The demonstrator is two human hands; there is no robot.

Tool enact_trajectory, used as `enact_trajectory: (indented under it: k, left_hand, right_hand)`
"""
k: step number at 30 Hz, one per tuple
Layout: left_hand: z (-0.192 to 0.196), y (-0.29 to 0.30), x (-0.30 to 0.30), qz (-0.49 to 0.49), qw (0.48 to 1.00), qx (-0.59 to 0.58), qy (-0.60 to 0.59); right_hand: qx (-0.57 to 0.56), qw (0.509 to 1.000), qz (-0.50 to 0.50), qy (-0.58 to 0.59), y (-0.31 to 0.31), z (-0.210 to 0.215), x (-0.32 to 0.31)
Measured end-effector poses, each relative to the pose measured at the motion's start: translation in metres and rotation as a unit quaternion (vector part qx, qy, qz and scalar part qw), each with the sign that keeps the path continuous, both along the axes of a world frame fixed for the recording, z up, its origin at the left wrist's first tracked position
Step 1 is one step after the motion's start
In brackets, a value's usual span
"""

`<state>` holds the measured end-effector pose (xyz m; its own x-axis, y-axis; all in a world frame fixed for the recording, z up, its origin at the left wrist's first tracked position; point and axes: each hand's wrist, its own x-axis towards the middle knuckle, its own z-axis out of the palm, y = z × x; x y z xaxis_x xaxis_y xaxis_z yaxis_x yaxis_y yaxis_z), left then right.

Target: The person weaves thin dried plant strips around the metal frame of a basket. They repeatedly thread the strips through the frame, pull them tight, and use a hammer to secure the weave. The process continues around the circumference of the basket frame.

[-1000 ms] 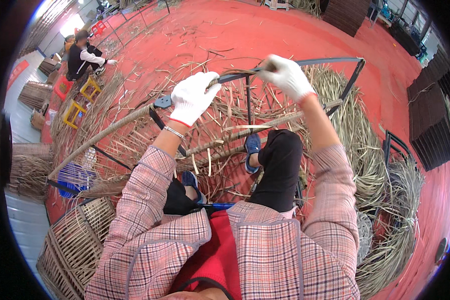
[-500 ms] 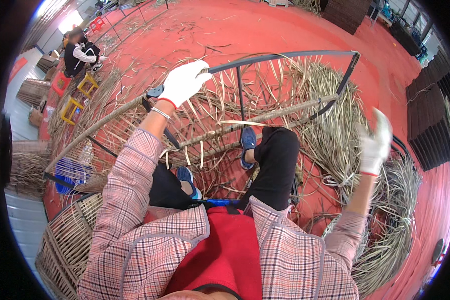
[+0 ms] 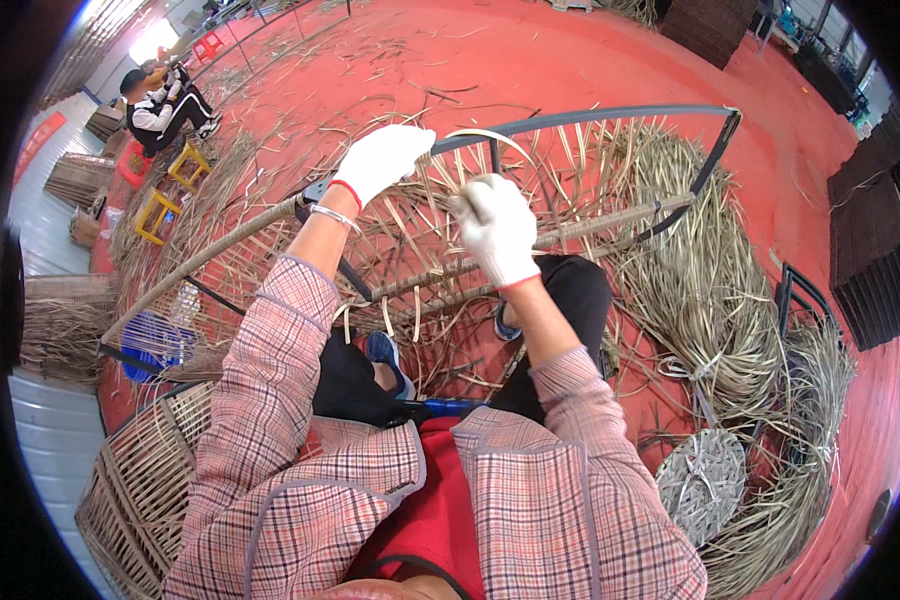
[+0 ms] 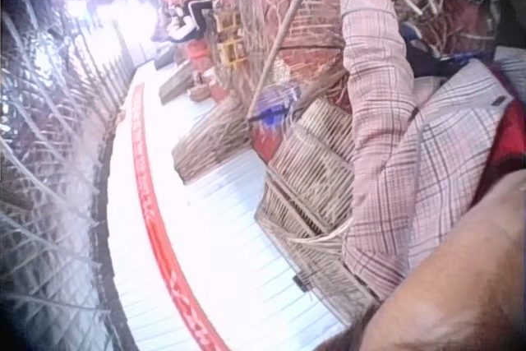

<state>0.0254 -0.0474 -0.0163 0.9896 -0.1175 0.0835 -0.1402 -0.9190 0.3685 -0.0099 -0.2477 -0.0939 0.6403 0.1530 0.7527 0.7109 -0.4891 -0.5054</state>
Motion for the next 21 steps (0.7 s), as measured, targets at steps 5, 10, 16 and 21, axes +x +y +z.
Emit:
enact_trajectory:
  k: [5,10,16,21]
  left_hand:
    - [-0.019,-0.019,-0.033,0.049,0.979,0.078,-0.183]
    - [-0.028,-0.021,-0.040,0.023,0.924,0.133,-0.358]
    - [-0.031,-0.017,-0.033,0.004,0.926,0.119,-0.357]
    - [-0.031,-0.016,-0.030,0.002,0.929,0.105,-0.354]
  right_hand:
    - [-0.110,0.980,0.001,-0.168,-0.019,0.071,0.051]
    - [-0.263,0.964,-0.004,0.037,0.047,0.105,0.120]
    - [-0.345,0.938,-0.025,0.016,-0.008,0.098,0.167]
    - [-0.262,0.938,-0.159,0.162,-0.279,0.084,0.181]
